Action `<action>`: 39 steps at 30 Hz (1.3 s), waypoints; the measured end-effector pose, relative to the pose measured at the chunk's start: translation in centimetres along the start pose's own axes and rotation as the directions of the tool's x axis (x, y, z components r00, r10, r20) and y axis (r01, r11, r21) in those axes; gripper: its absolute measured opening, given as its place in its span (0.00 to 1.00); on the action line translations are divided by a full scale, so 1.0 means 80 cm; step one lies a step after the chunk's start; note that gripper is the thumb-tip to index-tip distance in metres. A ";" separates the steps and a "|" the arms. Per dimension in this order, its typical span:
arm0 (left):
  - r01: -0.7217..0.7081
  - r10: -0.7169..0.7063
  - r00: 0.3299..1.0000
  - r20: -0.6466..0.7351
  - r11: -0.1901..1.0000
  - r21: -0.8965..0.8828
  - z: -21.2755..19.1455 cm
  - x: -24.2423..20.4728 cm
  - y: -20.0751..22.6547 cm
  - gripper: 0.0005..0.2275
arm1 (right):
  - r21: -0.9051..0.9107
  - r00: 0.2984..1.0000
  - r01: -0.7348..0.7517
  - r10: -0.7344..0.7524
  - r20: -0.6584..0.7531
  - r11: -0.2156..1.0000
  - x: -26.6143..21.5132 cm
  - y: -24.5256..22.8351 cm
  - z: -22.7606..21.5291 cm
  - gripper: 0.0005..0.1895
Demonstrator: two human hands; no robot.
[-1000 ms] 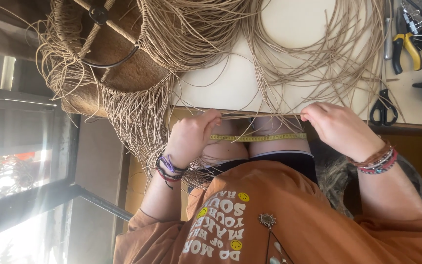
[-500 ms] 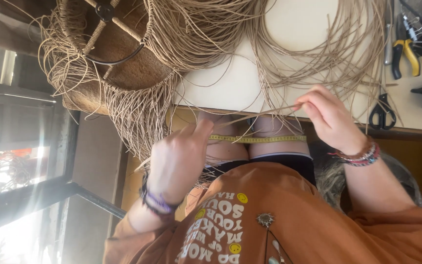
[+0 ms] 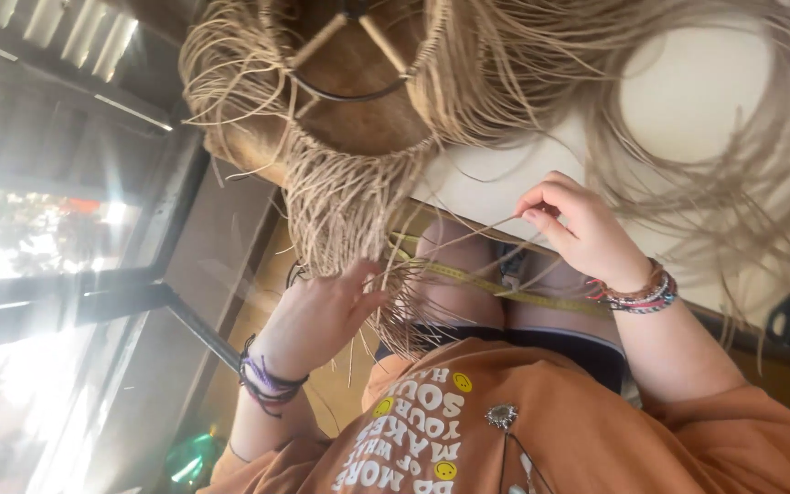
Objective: Weaving and tying fiber strands onto a wooden frame to create a decorative lampshade.
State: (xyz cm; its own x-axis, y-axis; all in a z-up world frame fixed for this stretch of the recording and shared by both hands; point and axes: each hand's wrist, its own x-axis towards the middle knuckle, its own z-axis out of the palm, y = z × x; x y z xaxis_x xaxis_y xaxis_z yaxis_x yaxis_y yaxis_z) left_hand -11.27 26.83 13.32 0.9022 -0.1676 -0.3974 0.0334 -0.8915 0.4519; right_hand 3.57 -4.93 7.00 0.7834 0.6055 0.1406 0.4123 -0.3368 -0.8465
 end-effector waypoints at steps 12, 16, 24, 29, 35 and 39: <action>-0.363 0.280 0.418 -0.864 0.924 0.123 0.015 0.139 -0.034 0.08 | -0.285 0.885 0.315 -0.388 -0.257 0.905 0.212 -0.011 0.102 0.07; -0.098 0.244 0.465 -0.851 0.969 0.225 0.045 0.216 -0.077 0.26 | -0.650 0.943 0.183 -0.318 -0.095 0.737 0.229 -0.016 0.103 0.05; -0.237 0.232 0.278 -0.932 0.957 0.167 0.046 0.256 -0.084 0.20 | -0.741 0.972 0.184 -0.232 0.038 0.645 0.238 -0.035 0.102 0.06; -0.247 0.190 0.275 -0.942 0.961 0.122 0.078 0.267 -0.089 0.19 | -0.642 0.977 0.142 -0.210 -0.031 0.754 0.222 -0.032 0.112 0.05; -0.305 0.102 0.491 -0.865 0.950 -0.061 0.080 0.226 -0.059 0.06 | 0.479 0.967 -0.125 0.215 -0.137 0.869 0.151 -0.005 0.123 0.12; -0.367 0.207 0.574 -0.792 0.930 -0.023 0.051 0.195 -0.034 0.04 | 0.399 0.991 -0.121 0.136 -0.008 0.909 0.153 -0.003 0.113 0.13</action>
State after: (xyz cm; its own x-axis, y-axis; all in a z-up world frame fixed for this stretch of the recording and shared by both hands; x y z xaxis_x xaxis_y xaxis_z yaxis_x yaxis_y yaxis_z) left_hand 0.99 24.90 2.64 0.8657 0.0523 0.4979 -0.2902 -0.7579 0.5843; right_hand 8.86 9.12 4.25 0.8359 0.5481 0.0285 0.0940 -0.0920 -0.9913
